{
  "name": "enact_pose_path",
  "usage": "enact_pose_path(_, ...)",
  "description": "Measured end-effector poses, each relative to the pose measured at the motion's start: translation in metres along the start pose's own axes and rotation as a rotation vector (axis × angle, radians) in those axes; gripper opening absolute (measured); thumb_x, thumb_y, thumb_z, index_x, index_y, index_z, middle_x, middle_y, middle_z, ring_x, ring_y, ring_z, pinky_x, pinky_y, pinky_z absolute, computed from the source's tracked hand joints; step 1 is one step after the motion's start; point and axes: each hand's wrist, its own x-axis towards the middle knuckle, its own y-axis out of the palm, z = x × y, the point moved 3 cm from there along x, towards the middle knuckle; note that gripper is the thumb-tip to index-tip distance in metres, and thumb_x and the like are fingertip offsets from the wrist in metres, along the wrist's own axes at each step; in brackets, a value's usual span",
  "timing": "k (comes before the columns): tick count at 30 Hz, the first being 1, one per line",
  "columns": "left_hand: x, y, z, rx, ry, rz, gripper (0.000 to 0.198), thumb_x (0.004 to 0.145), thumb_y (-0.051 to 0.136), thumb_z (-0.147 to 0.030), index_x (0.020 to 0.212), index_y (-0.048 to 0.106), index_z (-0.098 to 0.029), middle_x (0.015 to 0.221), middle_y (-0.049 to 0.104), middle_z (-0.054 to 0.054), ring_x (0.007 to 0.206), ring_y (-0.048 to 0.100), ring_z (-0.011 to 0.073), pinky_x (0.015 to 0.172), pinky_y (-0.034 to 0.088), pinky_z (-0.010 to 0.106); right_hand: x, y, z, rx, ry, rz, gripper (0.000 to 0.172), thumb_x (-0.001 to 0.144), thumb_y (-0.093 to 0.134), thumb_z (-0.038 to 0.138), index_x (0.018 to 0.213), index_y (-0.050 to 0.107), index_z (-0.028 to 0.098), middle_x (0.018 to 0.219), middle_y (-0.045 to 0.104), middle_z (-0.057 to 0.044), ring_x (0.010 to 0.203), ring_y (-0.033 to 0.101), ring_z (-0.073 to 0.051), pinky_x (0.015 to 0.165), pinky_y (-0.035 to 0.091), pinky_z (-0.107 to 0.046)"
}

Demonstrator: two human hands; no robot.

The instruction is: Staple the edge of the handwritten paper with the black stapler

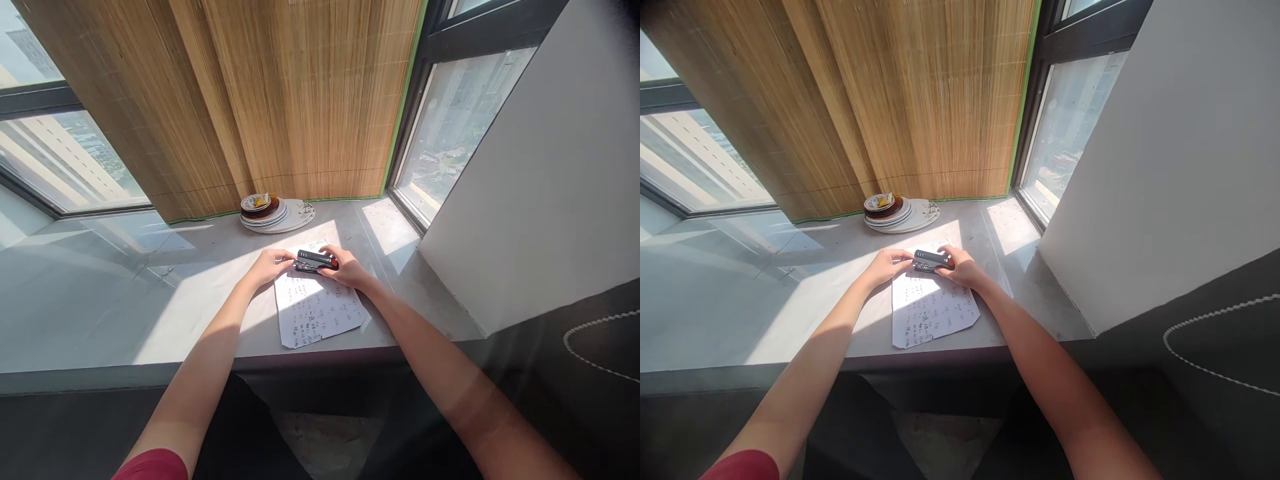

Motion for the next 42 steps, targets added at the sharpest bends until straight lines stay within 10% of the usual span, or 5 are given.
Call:
enact_pose_path(23, -0.008, -0.013, 0.007, -0.126, 0.049, -0.080, 0.041, 0.079, 0.088, -0.041, 0.118, 0.092, -0.027, 0.105, 0.086, 0.010, 0.094, 0.079, 0.0293, 0.079, 0.068, 0.040, -0.006, -0.009, 0.021, -0.067, -0.243, -0.110, 0.012, 0.094, 0.077, 0.034, 0.099, 0.076, 0.023, 0.092, 0.069, -0.005, 0.086, 0.064, -0.023, 0.080, 0.053, -0.036)
enact_pose_path(37, 0.006, 0.017, -0.005, -0.040, 0.266, 0.077, 0.038, 0.074, 0.092, -0.039, 0.111, 0.091, -0.033, 0.117, 0.085, 0.009, 0.115, 0.075, 0.0347, 0.114, 0.054, 0.054, -0.011, 0.000, 0.017, -0.017, -0.260, 0.019, 0.021, 0.092, 0.081, 0.043, 0.100, 0.075, 0.025, 0.093, 0.072, -0.004, 0.082, 0.064, -0.022, 0.076, 0.053, -0.036)
enact_pose_path(42, 0.007, 0.013, 0.015, 0.178, 0.142, 0.075, 0.046, 0.087, 0.084, -0.048, 0.131, 0.086, -0.033, 0.164, 0.063, 0.012, 0.155, 0.050, 0.0426, 0.133, 0.032, 0.059, -0.009, -0.007, 0.012, 0.003, -0.266, -0.055, 0.024, 0.092, 0.077, 0.028, 0.116, 0.078, 0.025, 0.109, 0.079, -0.007, 0.101, 0.073, -0.027, 0.093, 0.060, -0.044)
